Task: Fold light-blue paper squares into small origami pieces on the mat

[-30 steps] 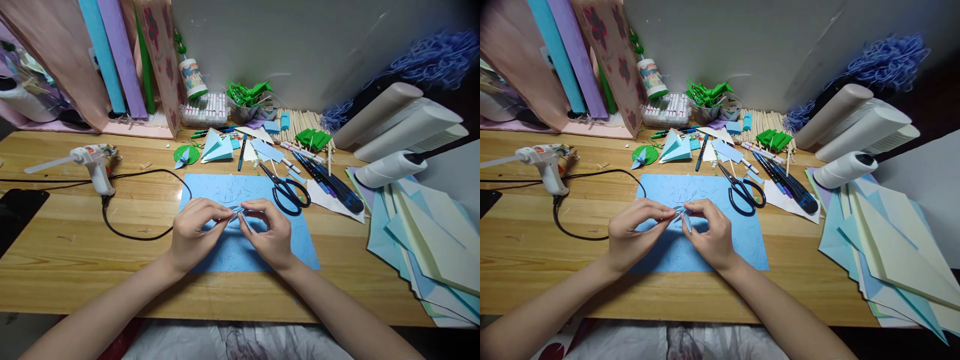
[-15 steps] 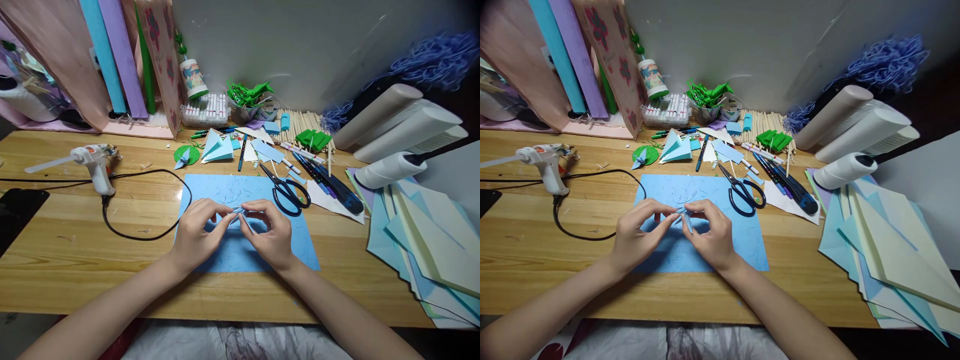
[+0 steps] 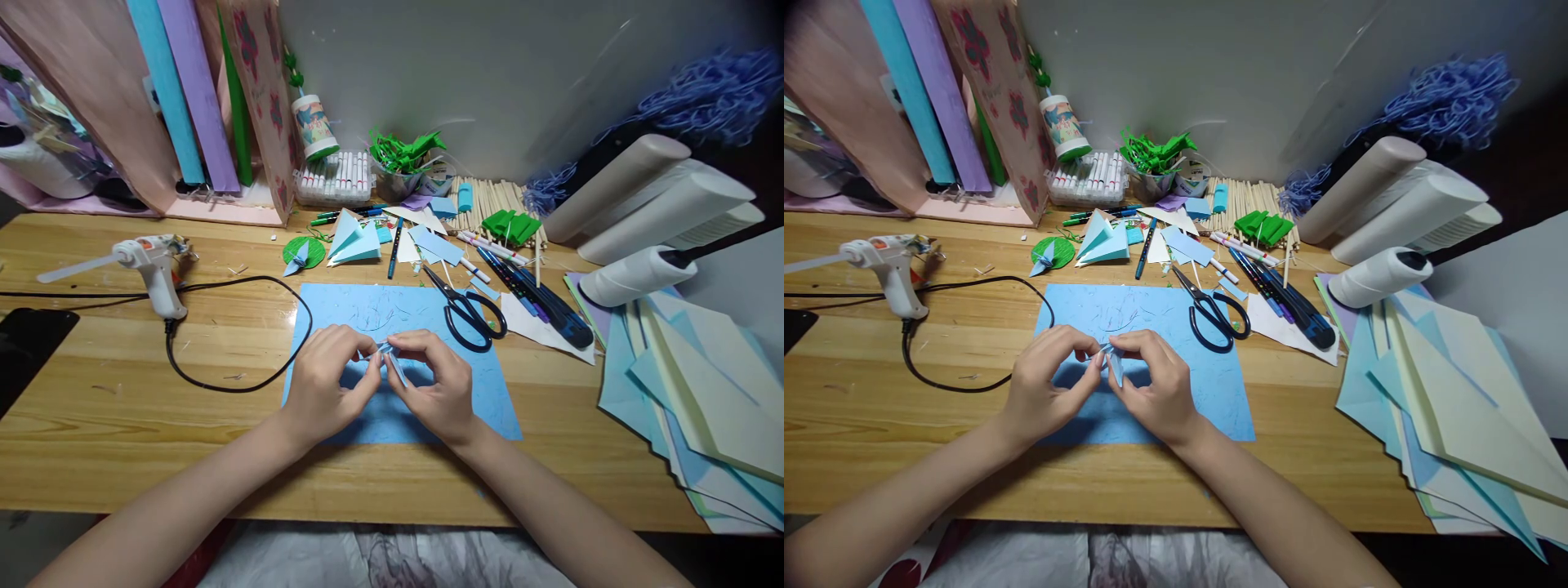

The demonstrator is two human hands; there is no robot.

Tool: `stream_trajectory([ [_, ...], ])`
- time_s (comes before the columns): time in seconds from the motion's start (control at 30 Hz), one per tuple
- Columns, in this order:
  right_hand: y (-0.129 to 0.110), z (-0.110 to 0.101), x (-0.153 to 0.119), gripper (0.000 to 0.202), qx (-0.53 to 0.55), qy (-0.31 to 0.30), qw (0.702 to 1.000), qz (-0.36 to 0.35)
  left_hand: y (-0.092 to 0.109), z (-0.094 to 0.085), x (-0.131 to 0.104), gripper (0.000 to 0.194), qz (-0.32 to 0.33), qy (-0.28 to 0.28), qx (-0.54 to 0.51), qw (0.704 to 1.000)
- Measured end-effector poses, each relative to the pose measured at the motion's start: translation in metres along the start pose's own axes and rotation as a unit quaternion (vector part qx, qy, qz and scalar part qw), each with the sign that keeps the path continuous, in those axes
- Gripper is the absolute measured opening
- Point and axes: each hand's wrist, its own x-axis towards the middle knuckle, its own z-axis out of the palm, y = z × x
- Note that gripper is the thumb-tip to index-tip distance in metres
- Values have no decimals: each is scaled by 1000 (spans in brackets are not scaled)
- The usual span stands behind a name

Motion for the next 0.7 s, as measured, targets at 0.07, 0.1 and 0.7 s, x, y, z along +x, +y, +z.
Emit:
stream_trajectory([
  [0.07,1,-1,1,33,-7,-10,1000,-9,-1,1,1,4,-8,-18,6,1000],
  [0.1,2,-2,1,33,-10,-16,1000,-16,-2,1,1,4,-12,-22,7,1000],
  [0.7,4,-1,5,23,-41,14,998,38,-4,2,-1,9,-28,-9,-1,1000],
])
